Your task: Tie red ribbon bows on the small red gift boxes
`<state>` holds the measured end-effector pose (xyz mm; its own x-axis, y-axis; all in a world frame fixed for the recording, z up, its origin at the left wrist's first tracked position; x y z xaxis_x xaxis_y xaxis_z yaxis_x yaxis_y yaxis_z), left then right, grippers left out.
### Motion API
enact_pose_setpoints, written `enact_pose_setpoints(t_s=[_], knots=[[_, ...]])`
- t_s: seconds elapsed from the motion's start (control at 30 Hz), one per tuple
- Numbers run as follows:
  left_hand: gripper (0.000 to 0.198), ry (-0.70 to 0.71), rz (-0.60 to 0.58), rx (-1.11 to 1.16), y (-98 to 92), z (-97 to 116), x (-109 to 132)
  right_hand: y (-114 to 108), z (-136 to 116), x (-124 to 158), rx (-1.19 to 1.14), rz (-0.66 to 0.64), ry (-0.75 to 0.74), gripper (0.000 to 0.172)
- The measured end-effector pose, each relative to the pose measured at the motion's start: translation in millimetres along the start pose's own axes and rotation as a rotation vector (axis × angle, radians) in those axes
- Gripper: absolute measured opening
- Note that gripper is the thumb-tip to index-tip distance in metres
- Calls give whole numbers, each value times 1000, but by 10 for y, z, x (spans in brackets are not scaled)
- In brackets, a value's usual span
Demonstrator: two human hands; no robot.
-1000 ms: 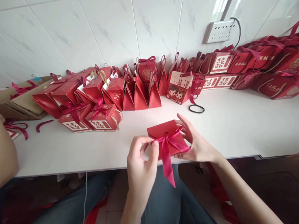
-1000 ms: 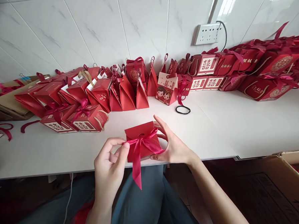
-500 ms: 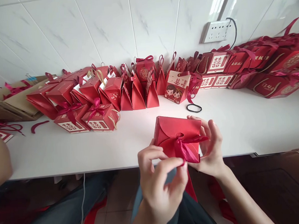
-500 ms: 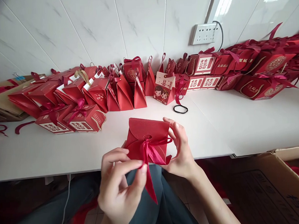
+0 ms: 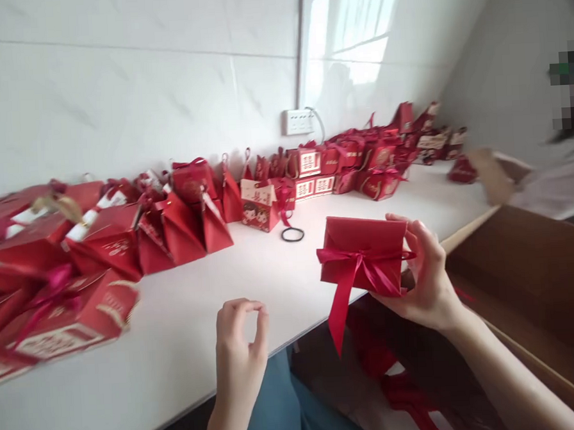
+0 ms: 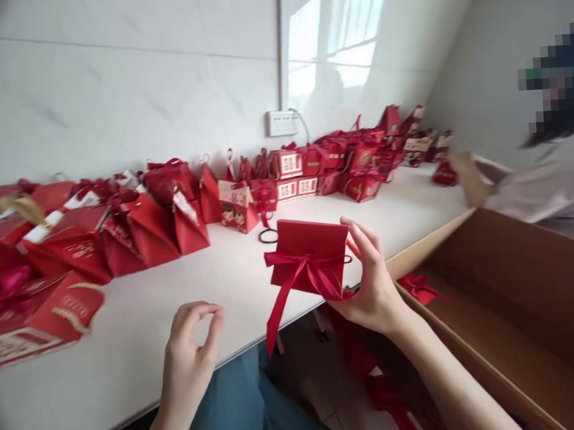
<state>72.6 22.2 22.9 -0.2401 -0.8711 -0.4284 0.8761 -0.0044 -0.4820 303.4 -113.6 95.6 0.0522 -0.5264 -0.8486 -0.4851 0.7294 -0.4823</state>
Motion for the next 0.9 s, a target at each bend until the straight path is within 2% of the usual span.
enact_pose_setpoints(t_s=[0.13,0.3,0.4,0.47,0.53,0.63,0.77,0.9], knots=[[11,190,-170,-40,584,302,47,-802,131,85,382,-34,33,104],[15,396,-203,-154,1085,486,173,-1711,416,501,738,-122,184,104],[17,496,-170,-303,1227,468,234,-2230,771,954,819,-80,468,99],[19,537,-165,-355,1251,441,255,-2486,1031,1343,764,-2,686,93],[21,563,-163,-371,1236,427,263,-2611,1253,1718,689,62,830,89],[24,587,-153,-395,1214,438,262,-2622,1526,2197,635,89,943,90],[26,620,-130,-429,1227,496,275,-2477,1830,2780,562,104,1121,93],[25,619,-112,-451,1232,530,287,-2247,1989,3246,483,103,1313,103]])
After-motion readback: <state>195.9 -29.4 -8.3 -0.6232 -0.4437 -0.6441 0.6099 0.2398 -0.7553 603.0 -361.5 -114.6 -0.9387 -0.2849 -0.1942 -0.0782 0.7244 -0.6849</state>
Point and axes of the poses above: each hand's wrist, its own x-axis away from the middle knuckle, its own y-axis out of the palm, z = x × y, the point moved 9 cm from there along -x, towards the middle knuckle, and after that the axes turned 12 degrees about -y, right-handed, at the moved point
